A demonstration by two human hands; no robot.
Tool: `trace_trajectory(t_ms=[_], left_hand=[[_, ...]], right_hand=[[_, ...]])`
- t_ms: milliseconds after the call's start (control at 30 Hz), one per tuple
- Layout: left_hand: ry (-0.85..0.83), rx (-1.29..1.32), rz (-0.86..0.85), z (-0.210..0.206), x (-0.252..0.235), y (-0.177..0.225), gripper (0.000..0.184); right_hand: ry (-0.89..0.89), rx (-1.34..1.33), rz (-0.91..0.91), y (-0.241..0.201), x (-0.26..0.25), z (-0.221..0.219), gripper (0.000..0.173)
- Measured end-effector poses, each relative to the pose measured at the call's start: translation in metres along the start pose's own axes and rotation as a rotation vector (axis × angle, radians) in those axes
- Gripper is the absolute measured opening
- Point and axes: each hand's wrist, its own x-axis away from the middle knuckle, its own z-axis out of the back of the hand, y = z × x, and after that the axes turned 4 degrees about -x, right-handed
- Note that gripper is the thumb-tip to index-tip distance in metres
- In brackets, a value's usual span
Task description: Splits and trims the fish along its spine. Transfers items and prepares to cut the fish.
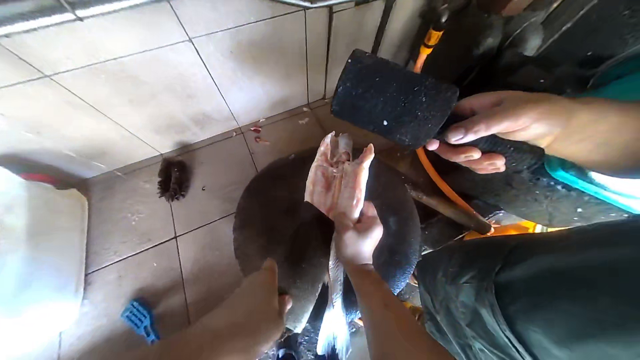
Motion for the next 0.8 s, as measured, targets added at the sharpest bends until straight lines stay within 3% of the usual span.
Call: trace_trajectory(t_ms=[100, 200, 267, 300, 333, 367, 433, 467, 533, 633, 733, 800], left_hand=[[-0.161, -0.064, 0.029, 0.042, 0.001, -0.001, 0.029], [-0.202, -0.159, 0.105, 0.059, 0.0, 0.015, 0.022], [-0.132, -0.137, 0.103, 0.054, -0.004, 0.019, 0.023], [-0.047, -0.088, 0.074, 0.043, -0.005, 0.018, 0.03], [0.019, -0.085, 0.046, 0.031, -0.007, 0.012, 0.038], [0.061, -0.114, 0.021, 0.019, -0.008, 0.006, 0.042], [0.062, -0.131, -0.014, -0.004, 0.0, 0.003, 0.053], [0.041, -0.113, -0.002, -0.01, 0.008, 0.01, 0.055], [-0.052, -0.105, 0.051, 0.0, 0.026, 0.028, 0.059], [-0.036, -0.17, -0.009, 0.02, 0.006, -0.001, 0.043], [-0.12, -0.272, 0.083, 0.049, 0.001, 0.017, 0.035], [-0.079, -0.34, 0.111, 0.042, 0.0, 0.027, 0.038]], right_hand=[[-0.007, -0.047, 0.028, 0.005, -0.002, -0.002, 0.012], [0.005, -0.092, 0.032, -0.001, -0.001, -0.002, 0.013], [-0.104, -0.043, -0.167, -0.06, -0.002, 0.01, 0.013], [-0.205, 0.019, -0.357, -0.106, -0.006, 0.018, 0.012], [-0.233, 0.049, -0.433, -0.125, -0.009, 0.019, 0.011], [-0.182, 0.015, -0.355, -0.109, -0.006, 0.016, 0.009], [0.004, -0.085, -0.015, -0.023, -0.002, 0.001, 0.01], [0.04, -0.117, 0.062, 0.0, -0.002, -0.003, 0.011], [0.016, -0.126, 0.068, 0.007, -0.002, -0.005, 0.012], [-0.043, -0.092, 0.031, 0.002, -0.002, -0.001, 0.015], [-0.034, -0.058, 0.035, 0.002, -0.002, -0.002, 0.017], [-0.032, -0.055, 0.04, 0.004, -0.001, -0.001, 0.015]])
